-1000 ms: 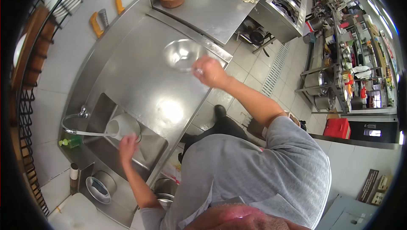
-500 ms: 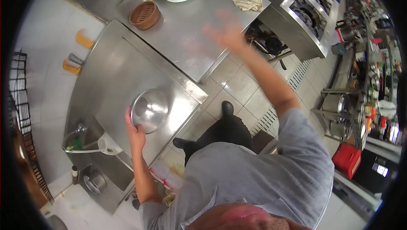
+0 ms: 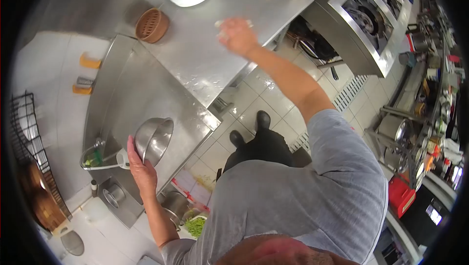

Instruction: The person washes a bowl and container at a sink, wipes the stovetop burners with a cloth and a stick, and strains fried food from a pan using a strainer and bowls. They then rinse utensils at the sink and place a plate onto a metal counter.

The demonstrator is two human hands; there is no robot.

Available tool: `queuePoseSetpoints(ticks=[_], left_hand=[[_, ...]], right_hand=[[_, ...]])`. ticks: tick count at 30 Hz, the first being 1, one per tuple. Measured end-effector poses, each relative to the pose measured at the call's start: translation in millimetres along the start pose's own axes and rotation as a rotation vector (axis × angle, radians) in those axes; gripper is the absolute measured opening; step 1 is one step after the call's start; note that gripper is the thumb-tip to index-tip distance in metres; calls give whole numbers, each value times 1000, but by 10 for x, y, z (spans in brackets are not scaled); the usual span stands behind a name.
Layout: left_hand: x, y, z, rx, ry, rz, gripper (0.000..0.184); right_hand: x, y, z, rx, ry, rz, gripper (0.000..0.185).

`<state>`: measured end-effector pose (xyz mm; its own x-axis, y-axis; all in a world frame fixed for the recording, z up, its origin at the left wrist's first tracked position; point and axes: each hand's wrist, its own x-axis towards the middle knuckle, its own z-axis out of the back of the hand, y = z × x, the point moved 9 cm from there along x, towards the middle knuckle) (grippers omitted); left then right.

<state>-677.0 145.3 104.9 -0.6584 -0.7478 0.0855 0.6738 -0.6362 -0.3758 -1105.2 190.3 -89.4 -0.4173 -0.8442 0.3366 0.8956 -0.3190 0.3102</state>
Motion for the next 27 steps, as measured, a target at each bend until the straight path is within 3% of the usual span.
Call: queuePoseSetpoints(ticks=[4,7,10,12,15,17,19,20,22,25,27], left_hand=[[61,26,-135,-4,26,-61,77],[206,-31,-214,-25,30,-139,76],[331,-216,-264,-20,48,-185,75],[396,-322,-322,-20,51,-236,74],[469,-512,-451,-106,102,-251,72],[444,-663,-476,-80,119,-376,69],[392,-996,-442,-100,133,-339,67],[316,-1088,-323,-89,156,-379,70],[213,-1528,-243,-63,119,-573,73],[-126,-2172,-10,-99,68,-753,71],[-124,-2899,-524,-113,148,-760,70]], right_hand=[[-615,658,135,19,93,157,28],[-1009,699,230,123,97,71,25],[-1470,203,482,149,252,-372,28],[-1925,-227,500,167,274,-551,28],[-2699,-669,735,140,251,-728,28],[-3410,-847,914,145,20,-742,34],[-4053,-998,1030,171,187,-915,37],[-4390,-916,1231,143,134,-990,36],[-5218,-990,1535,218,-86,-1165,36],[-6403,-870,2011,258,-79,-1401,38],[-7360,-1121,1921,267,-78,-1526,37]])
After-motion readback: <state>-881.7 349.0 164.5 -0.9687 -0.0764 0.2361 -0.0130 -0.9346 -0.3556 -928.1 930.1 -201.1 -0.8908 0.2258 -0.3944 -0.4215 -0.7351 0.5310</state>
